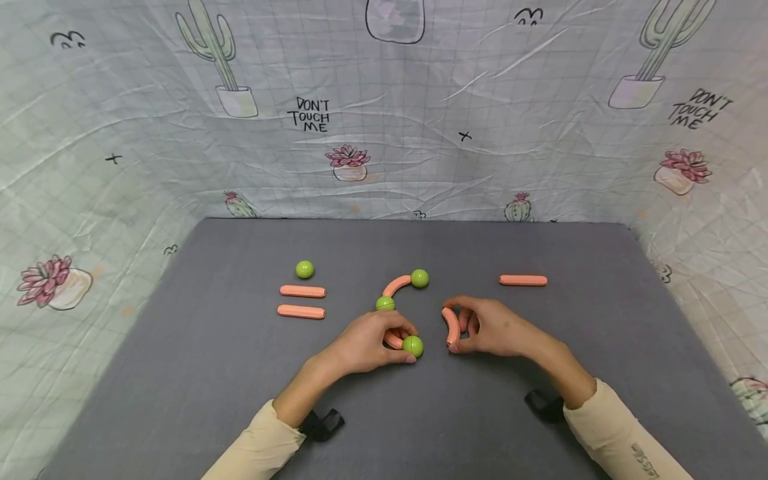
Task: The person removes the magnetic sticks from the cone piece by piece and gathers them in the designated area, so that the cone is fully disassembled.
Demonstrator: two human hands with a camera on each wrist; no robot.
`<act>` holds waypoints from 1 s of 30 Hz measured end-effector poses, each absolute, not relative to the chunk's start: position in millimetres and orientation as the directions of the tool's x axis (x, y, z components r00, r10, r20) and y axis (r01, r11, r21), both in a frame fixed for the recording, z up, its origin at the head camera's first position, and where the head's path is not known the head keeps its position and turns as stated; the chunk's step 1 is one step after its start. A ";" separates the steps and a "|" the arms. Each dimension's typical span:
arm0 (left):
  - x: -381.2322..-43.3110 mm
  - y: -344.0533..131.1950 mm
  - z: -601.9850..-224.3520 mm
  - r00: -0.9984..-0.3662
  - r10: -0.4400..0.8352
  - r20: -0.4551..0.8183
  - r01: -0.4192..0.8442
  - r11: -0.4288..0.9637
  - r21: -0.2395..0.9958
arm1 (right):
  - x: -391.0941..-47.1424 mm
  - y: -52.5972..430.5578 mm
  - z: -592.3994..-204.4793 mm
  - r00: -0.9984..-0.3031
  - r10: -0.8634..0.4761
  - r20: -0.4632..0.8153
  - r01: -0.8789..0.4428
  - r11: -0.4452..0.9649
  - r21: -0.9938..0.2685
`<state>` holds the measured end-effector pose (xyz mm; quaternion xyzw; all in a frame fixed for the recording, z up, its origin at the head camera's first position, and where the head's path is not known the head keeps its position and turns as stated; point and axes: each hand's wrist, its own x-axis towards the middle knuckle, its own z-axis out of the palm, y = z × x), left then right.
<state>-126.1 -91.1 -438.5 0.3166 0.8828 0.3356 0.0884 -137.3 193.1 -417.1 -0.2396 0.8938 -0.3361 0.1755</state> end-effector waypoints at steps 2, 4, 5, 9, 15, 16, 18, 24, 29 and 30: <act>-125.2 -92.4 -438.7 -0.786 0.616 0.054 0.498 0.578 0.646 | -137.3 197.1 -415.7 -0.825 -0.546 -0.146 -0.313 0.656 -0.686; -124.1 -93.8 -438.9 -0.789 0.612 0.050 0.493 0.583 0.646 | -137.5 201.8 -414.4 -0.824 -0.550 -0.138 -0.317 0.649 -0.692; -123.6 -94.4 -439.0 -0.789 0.612 0.053 0.495 0.582 0.646 | -137.6 204.4 -413.9 -0.824 -0.550 -0.136 -0.318 0.647 -0.693; -122.3 -95.5 -440.2 -0.787 0.614 0.061 0.503 0.581 0.640 | -137.9 216.2 -413.0 -0.825 -0.553 -0.115 -0.329 0.637 -0.696; -121.8 -94.6 -441.7 -0.790 0.611 0.060 0.501 0.584 0.639 | -137.7 234.4 -412.8 -0.836 -0.541 -0.089 -0.332 0.629 -0.703; -121.9 -94.3 -441.6 -0.790 0.610 0.058 0.498 0.585 0.640 | -137.6 237.5 -412.7 -0.839 -0.537 -0.087 -0.329 0.628 -0.705; -121.9 -93.6 -441.5 -0.790 0.610 0.056 0.497 0.585 0.641 | -137.6 243.6 -412.8 -0.845 -0.529 -0.082 -0.325 0.628 -0.707; -122.2 -92.5 -441.5 -0.788 0.613 0.062 0.501 0.578 0.644 | -137.7 259.8 -413.5 -0.857 -0.511 -0.058 -0.329 0.632 -0.701; -123.2 -92.0 -441.9 -0.786 0.615 0.061 0.500 0.574 0.649 | -136.1 271.4 -413.1 -0.870 -0.490 -0.053 -0.320 0.644 -0.695; -123.3 -91.9 -441.7 -0.786 0.615 0.059 0.497 0.573 0.651 | -135.7 273.5 -413.0 -0.872 -0.487 -0.050 -0.320 0.644 -0.695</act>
